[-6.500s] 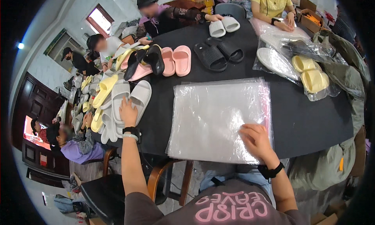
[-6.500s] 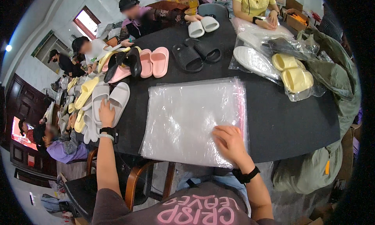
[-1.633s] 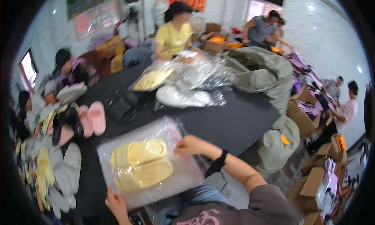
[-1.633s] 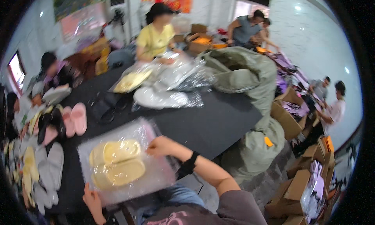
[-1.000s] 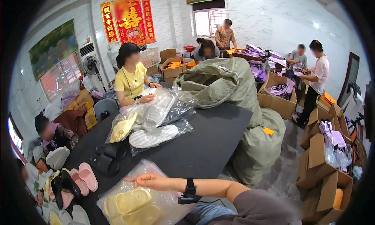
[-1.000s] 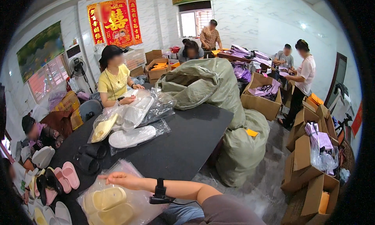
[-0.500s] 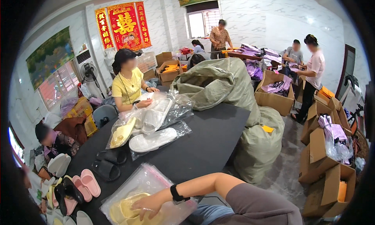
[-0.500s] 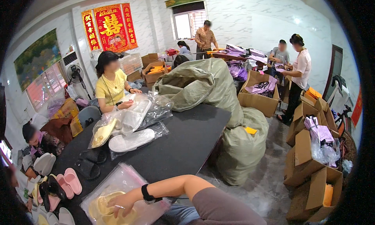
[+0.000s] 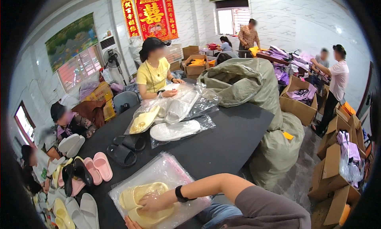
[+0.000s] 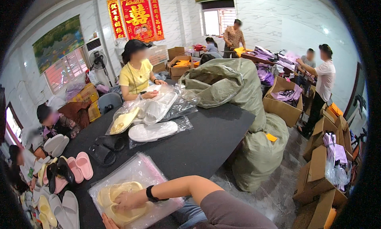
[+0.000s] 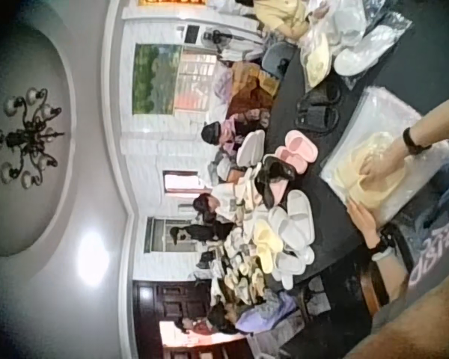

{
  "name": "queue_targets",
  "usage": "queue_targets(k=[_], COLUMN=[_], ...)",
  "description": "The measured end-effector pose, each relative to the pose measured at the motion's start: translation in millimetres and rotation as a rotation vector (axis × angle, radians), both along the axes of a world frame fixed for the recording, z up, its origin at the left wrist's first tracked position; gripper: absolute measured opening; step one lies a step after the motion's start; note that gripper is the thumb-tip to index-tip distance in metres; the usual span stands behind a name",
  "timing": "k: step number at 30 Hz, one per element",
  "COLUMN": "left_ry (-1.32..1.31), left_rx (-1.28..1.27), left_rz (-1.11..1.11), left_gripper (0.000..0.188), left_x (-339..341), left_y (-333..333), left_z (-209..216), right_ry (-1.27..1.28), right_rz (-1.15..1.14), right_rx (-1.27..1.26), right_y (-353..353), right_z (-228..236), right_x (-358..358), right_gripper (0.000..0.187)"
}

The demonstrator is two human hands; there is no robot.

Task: The person repeatedly picks up pairs of plastic slippers in various colors, places them into clear plastic bags, and sets the sealed packages aside on the table. The process is repeated continuously with different slipper pairs throughout the clip.

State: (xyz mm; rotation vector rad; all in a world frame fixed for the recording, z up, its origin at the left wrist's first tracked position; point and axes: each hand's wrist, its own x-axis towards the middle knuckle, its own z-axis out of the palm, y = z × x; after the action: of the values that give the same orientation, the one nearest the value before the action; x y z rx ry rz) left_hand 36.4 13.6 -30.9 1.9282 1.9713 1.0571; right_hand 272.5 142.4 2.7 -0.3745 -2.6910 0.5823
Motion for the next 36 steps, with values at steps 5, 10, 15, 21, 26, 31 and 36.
queue_targets(k=[5, 10, 15, 21, 26, 31, 36], left_ry=[0.069, 0.181, 0.305, 0.628, 0.618, 0.662, 0.736], left_rx=[-0.055, -0.073, -0.112, -0.255, -0.229, -0.199, -0.069], left_rz=[-0.003, -0.023, -0.024, -0.028, 0.061, 0.134, 0.1], left_gripper=[0.051, 0.054, 0.056, 0.068, 0.08, 0.078, 0.075], left_x=[5.1, -2.4, 4.4, 11.0, 26.2, 30.7, 13.8], left_y=[6.4, 0.3, 0.6, 1.8, -5.3, -9.4, -7.0], left_z=[1.1, 4.3, 10.8, 19.9, 24.5, 18.6, -11.9], right_ry=[-0.176, -0.129, -0.141, -0.091, 0.128, 0.363, 0.361], right_rz=[-0.131, -0.14, -0.237, -0.6, -1.042, -0.994, -0.593], right_rx=[-0.187, -0.071, -0.029, -0.072, 0.168, 0.276, 0.276], right_y=[5.7, -3.8, -28.7, -66.4, -86.1, -122.4, -132.7], right_z=[12.7, 22.5, 16.2, 20.3, 65.2, 135.9, 112.5], right_x=[27.6, 98.5, 181.3, 251.6, 275.1, 200.2, 85.1], right_gripper=[0.035, 0.038, 0.04, 0.038, 0.027, 0.026, 0.041])
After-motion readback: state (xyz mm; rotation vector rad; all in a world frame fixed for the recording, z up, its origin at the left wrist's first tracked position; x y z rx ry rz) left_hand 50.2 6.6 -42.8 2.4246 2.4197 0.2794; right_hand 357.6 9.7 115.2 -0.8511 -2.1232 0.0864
